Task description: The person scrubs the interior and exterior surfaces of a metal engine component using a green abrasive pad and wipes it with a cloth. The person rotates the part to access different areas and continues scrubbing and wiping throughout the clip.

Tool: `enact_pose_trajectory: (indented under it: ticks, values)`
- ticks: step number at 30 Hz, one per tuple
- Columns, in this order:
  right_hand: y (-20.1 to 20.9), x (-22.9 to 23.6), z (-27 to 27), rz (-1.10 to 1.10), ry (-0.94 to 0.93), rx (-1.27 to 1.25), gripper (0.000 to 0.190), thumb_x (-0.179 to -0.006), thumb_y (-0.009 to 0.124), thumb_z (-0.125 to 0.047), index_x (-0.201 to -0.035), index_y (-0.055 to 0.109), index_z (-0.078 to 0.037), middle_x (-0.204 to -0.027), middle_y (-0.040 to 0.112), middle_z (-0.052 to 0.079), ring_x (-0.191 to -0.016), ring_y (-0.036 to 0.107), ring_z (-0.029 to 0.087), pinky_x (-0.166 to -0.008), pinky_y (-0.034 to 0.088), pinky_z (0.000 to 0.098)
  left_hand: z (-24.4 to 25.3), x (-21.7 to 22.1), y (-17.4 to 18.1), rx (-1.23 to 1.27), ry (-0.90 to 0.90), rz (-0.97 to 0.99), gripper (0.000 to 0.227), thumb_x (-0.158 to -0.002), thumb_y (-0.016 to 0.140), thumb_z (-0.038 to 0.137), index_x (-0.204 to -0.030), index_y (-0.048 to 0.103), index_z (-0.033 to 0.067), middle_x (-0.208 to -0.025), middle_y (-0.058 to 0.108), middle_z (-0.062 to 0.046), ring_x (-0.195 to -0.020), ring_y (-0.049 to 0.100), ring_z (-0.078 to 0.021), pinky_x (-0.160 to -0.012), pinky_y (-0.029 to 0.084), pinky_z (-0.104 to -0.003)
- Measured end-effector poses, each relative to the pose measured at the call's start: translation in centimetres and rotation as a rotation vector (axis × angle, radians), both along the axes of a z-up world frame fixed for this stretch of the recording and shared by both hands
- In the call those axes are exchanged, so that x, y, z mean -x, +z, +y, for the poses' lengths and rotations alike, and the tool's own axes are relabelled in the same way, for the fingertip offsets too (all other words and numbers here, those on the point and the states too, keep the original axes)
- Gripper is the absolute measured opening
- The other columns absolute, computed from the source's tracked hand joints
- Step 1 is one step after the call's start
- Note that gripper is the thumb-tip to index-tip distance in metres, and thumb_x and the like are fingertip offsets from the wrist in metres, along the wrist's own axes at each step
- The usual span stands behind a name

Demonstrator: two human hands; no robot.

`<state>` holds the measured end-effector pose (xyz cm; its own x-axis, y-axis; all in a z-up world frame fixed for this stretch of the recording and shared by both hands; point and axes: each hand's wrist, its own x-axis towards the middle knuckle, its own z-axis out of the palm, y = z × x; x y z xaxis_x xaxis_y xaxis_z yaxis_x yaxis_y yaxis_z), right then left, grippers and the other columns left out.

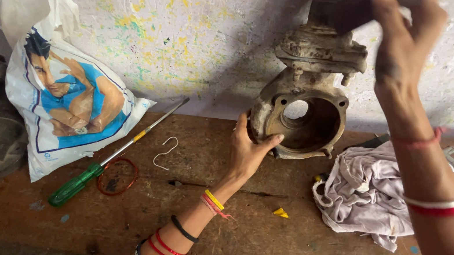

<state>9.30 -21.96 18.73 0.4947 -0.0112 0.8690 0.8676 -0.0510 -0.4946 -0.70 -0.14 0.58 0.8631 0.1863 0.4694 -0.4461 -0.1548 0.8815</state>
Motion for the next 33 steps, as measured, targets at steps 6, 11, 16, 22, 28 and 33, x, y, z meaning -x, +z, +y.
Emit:
enact_pose_trajectory:
  ticks: [6,11,16,22,28,33]
  values:
    - [3.7,-0.3,5.0,-0.107,-0.343,0.474,0.028,-0.119,0.069,-0.026,-0.111,0.069,0.001,-0.093,0.068,0.012,-0.078,0.061,0.021,-0.070,0.048,0.0392,0.5,0.1,0.1,-0.007,-0.028,0.071,0.063,-0.078,0.086,0.025,-0.127,0.057,-0.0025,-0.115,0.074,-0.017,-0.103,0.074,-0.0262,-0.095,0.059,-0.039]
    - [2.4,-0.4,5.7,-0.164,-0.285,0.364,0.031,-0.117,0.069,-0.024,-0.109,0.069,0.005,-0.092,0.070,0.014,-0.078,0.063,0.022,-0.071,0.050,0.0370,0.1,-0.1,-0.3,0.139,-0.120,0.136,0.066,-0.083,0.082,0.036,-0.132,0.054,0.0018,-0.112,0.071,-0.014,-0.103,0.070,-0.0237,-0.093,0.060,-0.039]
    - [1.9,-1.0,5.5,-0.154,-0.254,0.302,0.031,-0.112,0.069,-0.025,-0.109,0.074,0.006,-0.094,0.072,0.017,-0.082,0.070,0.023,-0.075,0.053,0.0371,-0.1,-0.3,-0.3,0.053,-0.020,0.069,0.067,-0.080,0.084,0.034,-0.131,0.054,0.0029,-0.114,0.072,-0.014,-0.101,0.072,-0.0234,-0.091,0.060,-0.041]
    - [1.7,-1.1,4.6,-0.194,-0.281,0.262,0.032,-0.112,0.069,-0.022,-0.108,0.074,0.009,-0.100,0.071,0.019,-0.089,0.069,0.027,-0.078,0.052,0.0395,0.1,-0.6,0.2,0.030,0.004,0.006,0.058,-0.076,0.088,0.024,-0.123,0.063,0.0007,-0.105,0.076,-0.012,-0.091,0.076,-0.0243,-0.082,0.066,-0.039]
    - [0.9,-1.0,1.8,-0.196,-0.155,0.113,0.031,-0.114,0.064,-0.019,-0.111,0.069,0.011,-0.106,0.068,0.014,-0.097,0.065,0.022,-0.087,0.052,0.0352,-0.7,-0.6,1.5,-0.009,0.035,-0.063,0.065,-0.073,0.089,0.022,-0.128,0.065,-0.0023,-0.109,0.078,-0.015,-0.095,0.077,-0.0253,-0.089,0.064,-0.038]
    - [-0.8,-2.7,-1.7,0.022,-0.281,-0.027,0.037,-0.113,0.070,-0.026,-0.100,0.066,0.008,-0.085,0.058,0.002,-0.071,0.049,0.014,-0.065,0.039,0.0286,-1.1,-1.2,2.3,-0.105,0.074,0.000,0.074,-0.070,0.089,0.026,-0.135,0.063,-0.0010,-0.111,0.078,-0.015,-0.096,0.078,-0.0254,-0.090,0.062,-0.036]
